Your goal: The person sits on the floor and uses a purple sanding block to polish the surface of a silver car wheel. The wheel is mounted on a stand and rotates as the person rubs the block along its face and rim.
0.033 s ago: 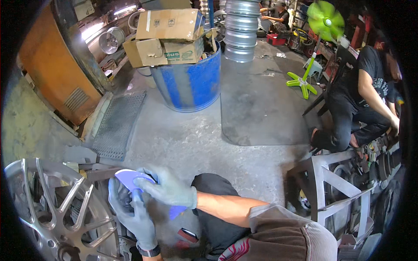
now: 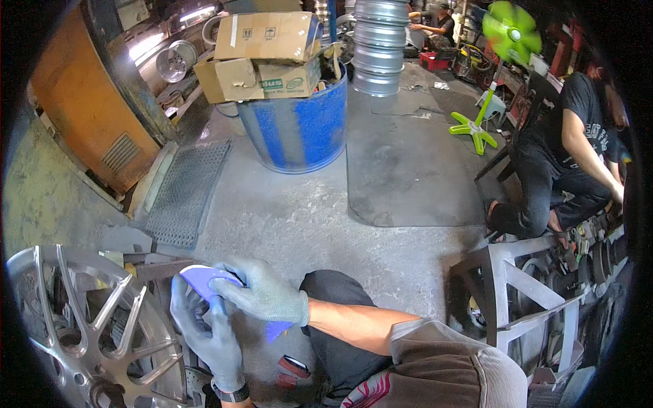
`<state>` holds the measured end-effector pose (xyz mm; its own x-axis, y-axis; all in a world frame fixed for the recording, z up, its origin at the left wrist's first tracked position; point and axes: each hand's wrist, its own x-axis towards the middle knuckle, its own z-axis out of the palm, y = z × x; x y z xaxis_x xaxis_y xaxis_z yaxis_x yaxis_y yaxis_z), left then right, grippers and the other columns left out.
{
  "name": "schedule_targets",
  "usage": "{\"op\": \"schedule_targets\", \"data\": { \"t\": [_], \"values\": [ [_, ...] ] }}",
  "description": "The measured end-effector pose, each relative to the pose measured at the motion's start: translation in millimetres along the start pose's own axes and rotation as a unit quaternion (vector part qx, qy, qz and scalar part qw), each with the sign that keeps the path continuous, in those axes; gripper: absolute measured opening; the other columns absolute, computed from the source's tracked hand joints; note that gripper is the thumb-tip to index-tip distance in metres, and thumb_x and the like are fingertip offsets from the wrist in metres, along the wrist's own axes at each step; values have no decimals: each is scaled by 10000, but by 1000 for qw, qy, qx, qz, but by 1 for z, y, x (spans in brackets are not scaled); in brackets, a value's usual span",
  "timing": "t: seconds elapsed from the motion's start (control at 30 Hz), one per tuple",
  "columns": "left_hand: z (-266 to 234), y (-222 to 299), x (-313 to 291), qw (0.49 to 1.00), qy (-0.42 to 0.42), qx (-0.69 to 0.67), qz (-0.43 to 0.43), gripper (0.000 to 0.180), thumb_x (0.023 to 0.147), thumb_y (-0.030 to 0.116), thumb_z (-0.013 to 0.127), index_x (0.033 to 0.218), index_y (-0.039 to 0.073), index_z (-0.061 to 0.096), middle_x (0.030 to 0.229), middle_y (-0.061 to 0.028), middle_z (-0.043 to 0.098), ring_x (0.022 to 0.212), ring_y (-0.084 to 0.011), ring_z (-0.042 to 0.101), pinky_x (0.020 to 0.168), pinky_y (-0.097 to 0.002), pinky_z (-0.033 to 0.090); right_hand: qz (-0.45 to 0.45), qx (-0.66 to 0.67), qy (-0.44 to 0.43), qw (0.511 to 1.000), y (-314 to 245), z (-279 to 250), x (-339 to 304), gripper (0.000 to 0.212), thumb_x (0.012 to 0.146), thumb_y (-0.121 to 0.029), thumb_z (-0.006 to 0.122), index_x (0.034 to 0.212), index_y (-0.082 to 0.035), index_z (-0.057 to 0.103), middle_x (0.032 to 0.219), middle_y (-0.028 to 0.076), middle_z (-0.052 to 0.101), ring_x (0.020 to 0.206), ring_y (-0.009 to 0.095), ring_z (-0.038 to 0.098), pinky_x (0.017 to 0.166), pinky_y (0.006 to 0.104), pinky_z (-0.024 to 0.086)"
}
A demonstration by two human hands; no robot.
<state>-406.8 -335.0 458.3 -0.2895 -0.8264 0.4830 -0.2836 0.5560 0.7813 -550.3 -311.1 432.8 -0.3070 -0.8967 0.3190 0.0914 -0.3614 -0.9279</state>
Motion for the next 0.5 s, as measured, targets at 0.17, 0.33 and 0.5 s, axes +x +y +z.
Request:
{"op": "schedule_targets", "data": {
  "t": [0.17, 0.33, 0.5],
  "values": [
    [-16, -8, -2, 986, -119, -71, -91, 678, 1078, 140, 602, 1678, -15, 329, 1666, -173, 443, 1457, -266, 512, 1219, -399, 394, -4, -36, -52, 998, -5, -2, -3, 281, 1045, -159, 694, 1268, 13, 692, 976, 89, 731, 907, 107, 644, 816, 336, 541],
    [-19, -4, -5, 978, -154, -112, -82, 711, 1033, 186, 645, 1645, -43, 366, 1577, -168, 519, 1426, -247, 519, 1209, -397, 393, 13, -9, -107, 994, -6, -5, -3, 284, 1053, -148, 679, 1287, 13, 688, 1025, 72, 737, 951, 112, 651, 867, 330, 548],
    [-19, -6, -5, 990, -82, -93, -68, 568, 1005, 90, 621, 1543, -56, 517, 1425, -157, 637, 1284, -221, 619, 1131, -378, 469, 63, 135, -171, 974, -11, -4, 2, 282, 1064, -135, 666, 1299, 19, 689, 1053, 61, 738, 969, 111, 650, 916, 333, 552]
  ]
}}
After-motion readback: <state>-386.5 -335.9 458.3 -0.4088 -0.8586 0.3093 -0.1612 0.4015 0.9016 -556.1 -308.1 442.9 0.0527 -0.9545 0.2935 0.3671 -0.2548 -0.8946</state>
